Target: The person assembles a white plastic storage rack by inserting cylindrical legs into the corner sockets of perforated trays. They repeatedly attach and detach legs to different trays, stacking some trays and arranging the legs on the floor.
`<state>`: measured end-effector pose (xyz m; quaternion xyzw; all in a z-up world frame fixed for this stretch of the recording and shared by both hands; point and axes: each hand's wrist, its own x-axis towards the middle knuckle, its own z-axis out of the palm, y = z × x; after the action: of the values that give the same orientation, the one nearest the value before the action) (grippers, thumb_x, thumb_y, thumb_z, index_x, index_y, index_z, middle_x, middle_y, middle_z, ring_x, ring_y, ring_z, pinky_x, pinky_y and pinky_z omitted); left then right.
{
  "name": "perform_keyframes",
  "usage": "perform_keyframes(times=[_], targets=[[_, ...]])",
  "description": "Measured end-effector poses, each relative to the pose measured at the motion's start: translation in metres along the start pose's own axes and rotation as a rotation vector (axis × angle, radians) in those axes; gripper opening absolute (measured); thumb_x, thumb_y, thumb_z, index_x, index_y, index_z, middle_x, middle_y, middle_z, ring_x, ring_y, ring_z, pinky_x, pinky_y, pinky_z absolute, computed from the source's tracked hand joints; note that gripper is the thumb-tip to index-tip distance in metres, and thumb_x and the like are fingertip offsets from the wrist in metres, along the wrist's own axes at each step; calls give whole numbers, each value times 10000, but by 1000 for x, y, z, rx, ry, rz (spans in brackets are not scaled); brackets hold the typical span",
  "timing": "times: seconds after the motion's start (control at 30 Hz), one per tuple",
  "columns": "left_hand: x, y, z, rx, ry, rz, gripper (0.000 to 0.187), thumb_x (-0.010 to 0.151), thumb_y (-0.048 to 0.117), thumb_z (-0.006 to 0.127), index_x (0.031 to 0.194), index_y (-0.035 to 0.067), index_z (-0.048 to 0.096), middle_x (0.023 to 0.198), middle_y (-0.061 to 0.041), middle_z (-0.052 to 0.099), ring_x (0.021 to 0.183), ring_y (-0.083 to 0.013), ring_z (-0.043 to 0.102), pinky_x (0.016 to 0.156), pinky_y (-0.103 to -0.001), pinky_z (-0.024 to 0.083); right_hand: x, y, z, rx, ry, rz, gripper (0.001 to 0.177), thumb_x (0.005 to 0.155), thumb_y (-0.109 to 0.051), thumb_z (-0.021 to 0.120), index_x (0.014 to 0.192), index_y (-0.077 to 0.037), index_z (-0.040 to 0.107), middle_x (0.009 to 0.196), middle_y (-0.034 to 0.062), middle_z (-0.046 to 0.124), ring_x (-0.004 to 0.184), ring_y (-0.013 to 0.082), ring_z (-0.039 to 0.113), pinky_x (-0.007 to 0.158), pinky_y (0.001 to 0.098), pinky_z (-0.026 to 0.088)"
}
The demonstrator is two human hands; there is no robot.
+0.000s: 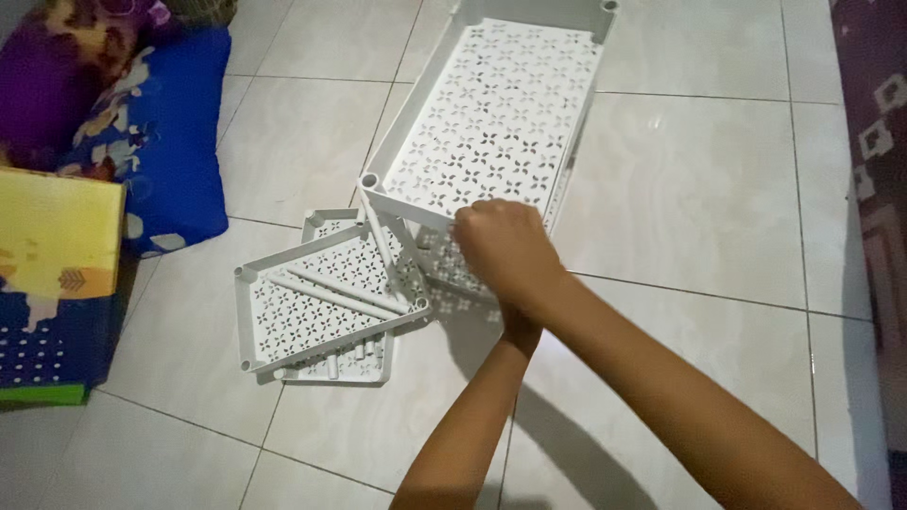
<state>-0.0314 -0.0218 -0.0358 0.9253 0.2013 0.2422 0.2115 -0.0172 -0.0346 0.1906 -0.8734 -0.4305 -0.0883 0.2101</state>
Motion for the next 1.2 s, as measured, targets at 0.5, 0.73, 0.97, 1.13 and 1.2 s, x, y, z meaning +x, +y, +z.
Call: perform_keyframes(times=[0.5,0.73,0.97,1.13,1.2], targets=[[20,-19,18,3730,119,963,720,1031,625,378,1518,94,360,1435,-41,500,1294,-140,492,1150,-331,362,-17,39,10,45,436,-491,437,832,-248,847,560,-112,533,552,24,496,462,204,486,447,338,386],[24,4,-33,4401,-47,944,736,1074,648,175,1408,48,441,1308,-79,546,1187,-152,518,1143,-337,381,-13,38,13,49,396,-457,440,865,-228,805,571,-118,497,546,29,487,435,217,449,433,343,367],[22,-2,-2,4210,6,911,652,1109,592,193,1404,51,407,1293,-62,515,1166,-128,502,1164,-337,355,-10,35,8,23,391,-426,491,886,-248,800,534,-120,484,503,29,473,394,234,402,406,356,334],[18,-7,9,4044,150,914,636,1103,619,190,1373,74,378,1238,-57,500,1131,-135,502,1142,-368,397,-13,42,15,47,363,-423,463,895,-229,786,551,-123,496,519,19,490,397,216,408,415,345,332],[18,-6,6,3864,152,1056,668,1050,655,174,1348,96,385,1212,-56,512,1117,-131,509,1093,-372,423,-13,40,13,46,367,-422,460,893,-219,783,547,-123,496,518,16,498,393,216,407,409,344,327]])
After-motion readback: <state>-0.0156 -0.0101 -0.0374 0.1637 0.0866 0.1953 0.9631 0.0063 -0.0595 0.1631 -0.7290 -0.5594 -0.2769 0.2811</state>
